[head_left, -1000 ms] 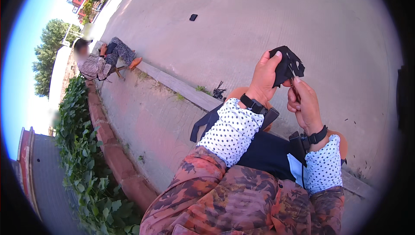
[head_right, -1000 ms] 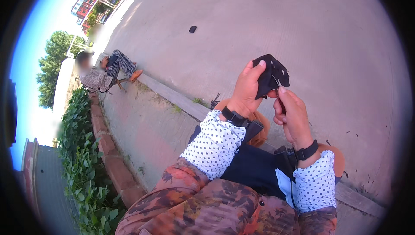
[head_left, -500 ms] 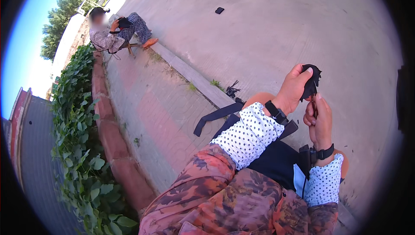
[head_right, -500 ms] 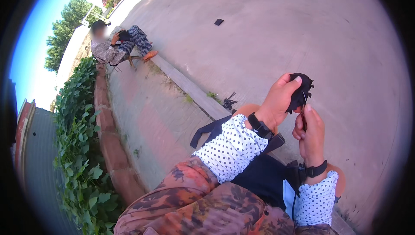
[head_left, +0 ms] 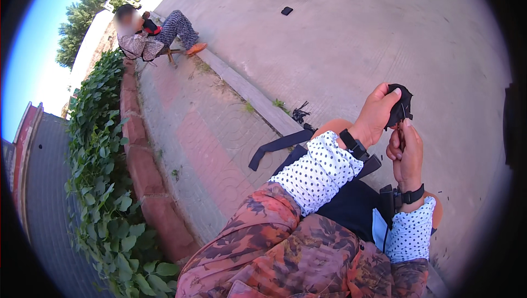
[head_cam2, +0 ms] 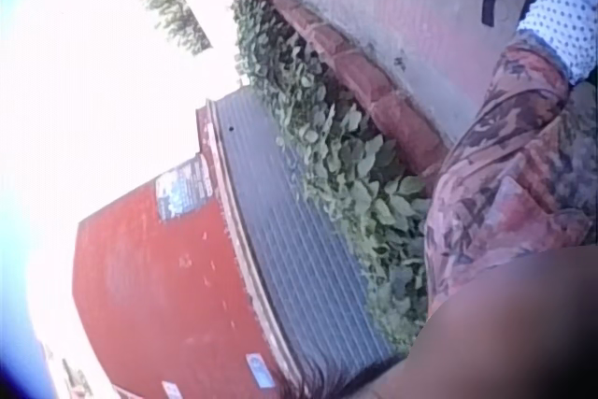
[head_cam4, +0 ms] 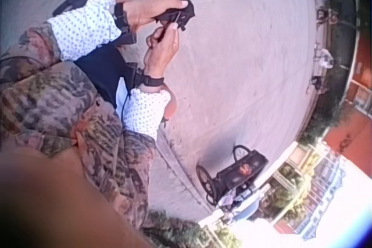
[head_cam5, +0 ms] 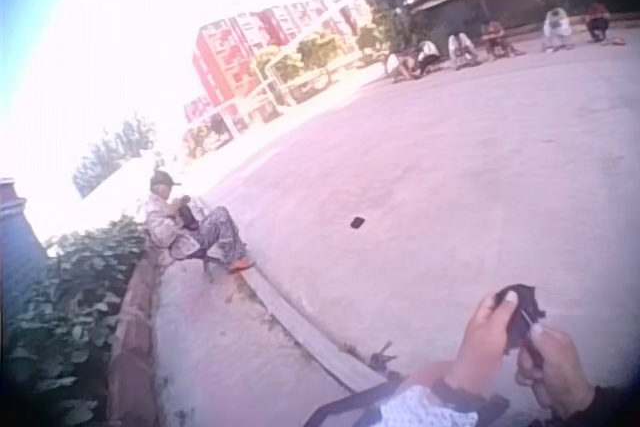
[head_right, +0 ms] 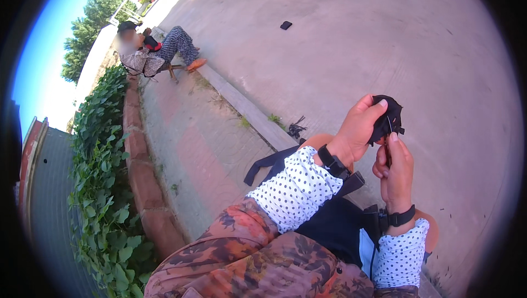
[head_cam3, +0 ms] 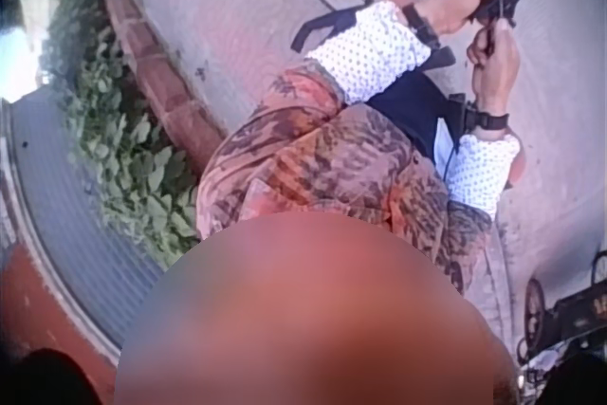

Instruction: The person is using a pair of snips or small scissors to trim the edges of a black leather piece while seated outdoors.

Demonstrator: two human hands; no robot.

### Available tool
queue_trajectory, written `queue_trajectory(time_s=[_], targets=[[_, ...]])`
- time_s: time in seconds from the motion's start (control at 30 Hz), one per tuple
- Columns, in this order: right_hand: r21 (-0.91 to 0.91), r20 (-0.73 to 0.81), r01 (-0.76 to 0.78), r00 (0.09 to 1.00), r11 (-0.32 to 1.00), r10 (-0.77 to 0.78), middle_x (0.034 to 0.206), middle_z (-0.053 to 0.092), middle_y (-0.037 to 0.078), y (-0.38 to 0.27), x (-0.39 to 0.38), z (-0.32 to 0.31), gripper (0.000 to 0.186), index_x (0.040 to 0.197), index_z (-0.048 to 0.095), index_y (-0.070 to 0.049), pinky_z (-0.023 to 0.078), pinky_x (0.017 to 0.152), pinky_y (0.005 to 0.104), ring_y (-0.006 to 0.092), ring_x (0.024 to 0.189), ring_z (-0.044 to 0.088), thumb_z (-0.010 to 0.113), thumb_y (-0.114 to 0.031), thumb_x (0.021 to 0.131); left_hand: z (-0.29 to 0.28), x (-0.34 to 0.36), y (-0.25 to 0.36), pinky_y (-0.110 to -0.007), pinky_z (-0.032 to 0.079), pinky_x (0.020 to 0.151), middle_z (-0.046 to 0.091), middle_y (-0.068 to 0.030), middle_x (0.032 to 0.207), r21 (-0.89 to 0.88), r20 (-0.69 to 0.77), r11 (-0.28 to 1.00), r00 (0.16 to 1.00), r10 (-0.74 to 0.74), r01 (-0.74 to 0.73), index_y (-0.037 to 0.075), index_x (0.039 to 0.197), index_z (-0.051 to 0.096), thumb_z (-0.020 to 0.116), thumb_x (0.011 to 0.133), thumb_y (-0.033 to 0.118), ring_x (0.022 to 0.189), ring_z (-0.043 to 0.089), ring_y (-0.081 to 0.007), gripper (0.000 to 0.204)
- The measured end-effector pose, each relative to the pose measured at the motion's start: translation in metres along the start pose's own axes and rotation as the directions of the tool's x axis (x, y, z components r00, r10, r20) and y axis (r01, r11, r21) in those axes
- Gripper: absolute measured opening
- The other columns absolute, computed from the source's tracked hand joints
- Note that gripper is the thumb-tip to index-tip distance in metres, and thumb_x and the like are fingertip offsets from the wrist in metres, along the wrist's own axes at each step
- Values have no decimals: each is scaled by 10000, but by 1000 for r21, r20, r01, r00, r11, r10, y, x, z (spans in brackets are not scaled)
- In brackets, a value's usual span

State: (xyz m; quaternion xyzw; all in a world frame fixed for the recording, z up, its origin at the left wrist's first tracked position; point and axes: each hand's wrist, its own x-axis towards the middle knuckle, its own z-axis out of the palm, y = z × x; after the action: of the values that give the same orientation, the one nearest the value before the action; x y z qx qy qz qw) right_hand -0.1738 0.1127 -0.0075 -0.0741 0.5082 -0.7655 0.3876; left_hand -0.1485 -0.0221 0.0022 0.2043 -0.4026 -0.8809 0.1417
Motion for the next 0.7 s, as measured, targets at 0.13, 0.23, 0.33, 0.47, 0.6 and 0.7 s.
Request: queue_trajectory(time_s=[0.13, 0.23, 0.33, 0.47, 0.6, 0.7], targets=[[2, 4, -5, 1000, 1000, 5, 628, 432, -30, 1, 0, -3, 336, 989, 591, -56, 283, 456, 225, 54, 463, 310, 454, -352, 1069, 0, 1, -1, -233, 466, 510, 629, -16, 843, 18, -1, 1000, 1000, 9, -9, 84, 1076, 561, 533, 1031, 236, 657, 584, -75, 160], [-2, 4, 2, 1000, 1000, -2, 628, 435, -31, 2, 0, -4, 335, 987, 591, -57, 284, 457, 224, 52, 463, 311, 456, -353, 1068, 1, 1, -2, -230, 466, 515, 627, -13, 840, 24, -1, 1000, 1000, 8, -8, 84, 1076, 561, 534, 1031, 235, 654, 578, -73, 159], [-2, 0, 2, 1000, 1000, -2, 628, 437, -31, 2, 0, -3, 334, 985, 592, -59, 284, 457, 222, 51, 463, 312, 457, -353, 1067, 1, 1, -2, -227, 462, 515, 627, -11, 833, 18, -2, 1000, 1000, 12, -12, 84, 1073, 561, 535, 1031, 236, 653, 577, -70, 160], [4, -4, -3, 1000, 1000, 3, 629, 441, -31, 2, 0, -3, 329, 985, 594, -62, 285, 457, 220, 51, 463, 315, 460, -351, 1065, 1, 1, -3, -229, 462, 514, 627, -6, 828, 24, -1, 1000, 1000, 8, -8, 80, 1071, 564, 529, 1035, 228, 651, 574, -64, 156], [17, -10, 1, 1000, 1000, -1, 630, 445, -31, 4, 0, -4, 327, 986, 595, -61, 286, 457, 220, 51, 463, 317, 462, -349, 1065, 0, 1, -3, -227, 463, 521, 627, -1, 829, 36, 1, 999, 1000, 13, -13, 76, 1075, 568, 527, 1037, 220, 654, 575, -61, 155], [4, -18, -4, 1000, 1000, 4, 629, 447, -30, 4, 0, -4, 325, 986, 596, -61, 285, 456, 220, 52, 463, 318, 465, -348, 1064, -2, 2, -4, -226, 472, 534, 630, -5, 842, 39, 13, 999, 1000, 16, -17, 73, 1081, 567, 530, 1035, 218, 673, 583, -61, 157]])
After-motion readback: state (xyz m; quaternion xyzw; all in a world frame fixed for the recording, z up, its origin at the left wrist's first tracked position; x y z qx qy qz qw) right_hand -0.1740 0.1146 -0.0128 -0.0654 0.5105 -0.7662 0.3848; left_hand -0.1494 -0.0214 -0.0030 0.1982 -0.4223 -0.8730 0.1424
